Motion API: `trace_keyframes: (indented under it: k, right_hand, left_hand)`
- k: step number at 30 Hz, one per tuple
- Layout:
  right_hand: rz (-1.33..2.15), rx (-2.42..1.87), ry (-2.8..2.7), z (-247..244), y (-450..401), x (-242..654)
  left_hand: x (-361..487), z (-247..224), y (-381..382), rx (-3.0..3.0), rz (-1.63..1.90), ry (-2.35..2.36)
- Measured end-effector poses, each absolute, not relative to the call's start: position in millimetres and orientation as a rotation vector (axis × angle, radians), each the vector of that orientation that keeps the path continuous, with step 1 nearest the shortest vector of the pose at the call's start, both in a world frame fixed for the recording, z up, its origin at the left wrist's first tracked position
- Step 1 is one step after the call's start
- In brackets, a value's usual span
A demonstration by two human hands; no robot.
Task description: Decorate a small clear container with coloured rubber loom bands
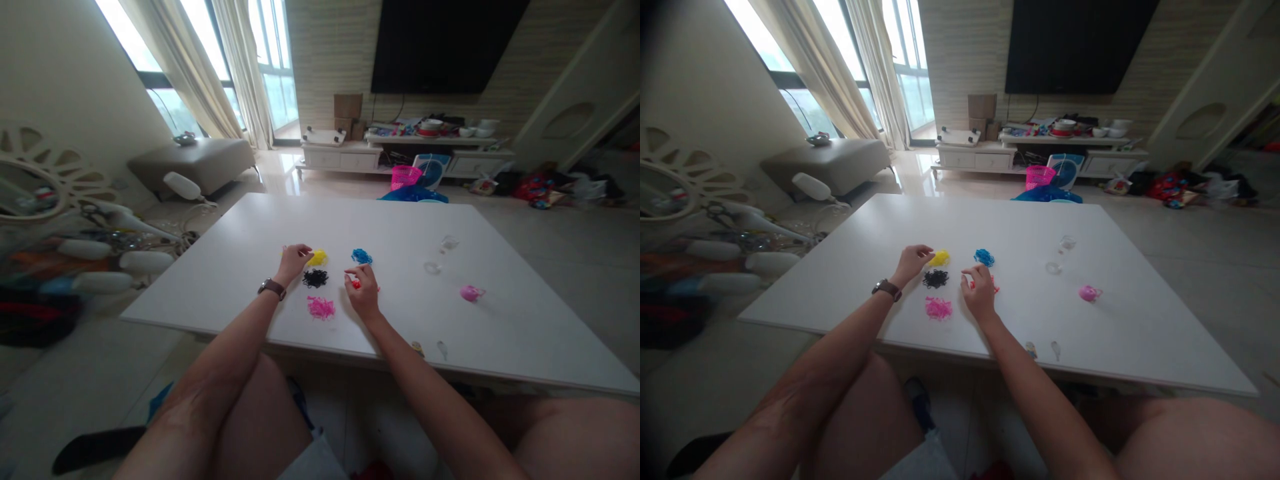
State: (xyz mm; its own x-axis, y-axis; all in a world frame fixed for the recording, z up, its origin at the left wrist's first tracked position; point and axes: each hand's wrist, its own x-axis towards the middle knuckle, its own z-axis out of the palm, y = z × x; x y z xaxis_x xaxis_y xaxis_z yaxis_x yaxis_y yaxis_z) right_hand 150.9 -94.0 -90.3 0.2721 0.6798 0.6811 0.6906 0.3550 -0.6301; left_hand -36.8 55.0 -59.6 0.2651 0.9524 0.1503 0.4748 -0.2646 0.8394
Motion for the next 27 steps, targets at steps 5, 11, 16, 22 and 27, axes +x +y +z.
trace_keyframes:
  k: [5, 11, 16, 22, 27]
  right_hand:
    - [-0.008, -1.337, -1.423, -90.2, -94.0, 151.4]
    - [-0.007, -1.342, -1.414, -90.5, -93.9, 151.2]
    - [0.023, -1.345, -1.420, -91.0, -94.3, 152.4]
    - [0.026, -1.350, -1.418, -92.1, -94.2, 153.1]
    - [0.024, -1.358, -1.429, -92.6, -94.4, 152.5]
  left_hand:
    - [-53.0, -58.0, 70.7, 1.881, 1.015, 1.438]
    - [-102.2, -62.1, 91.3, 1.688, 1.099, 1.679]
    - [-116.9, -68.2, 85.1, 1.802, 0.901, 1.817]
    - [-93.0, -75.2, 77.2, 2.185, 0.746, 1.727]
    - [-82.3, -81.0, 76.7, 2.270, 0.675, 1.754]
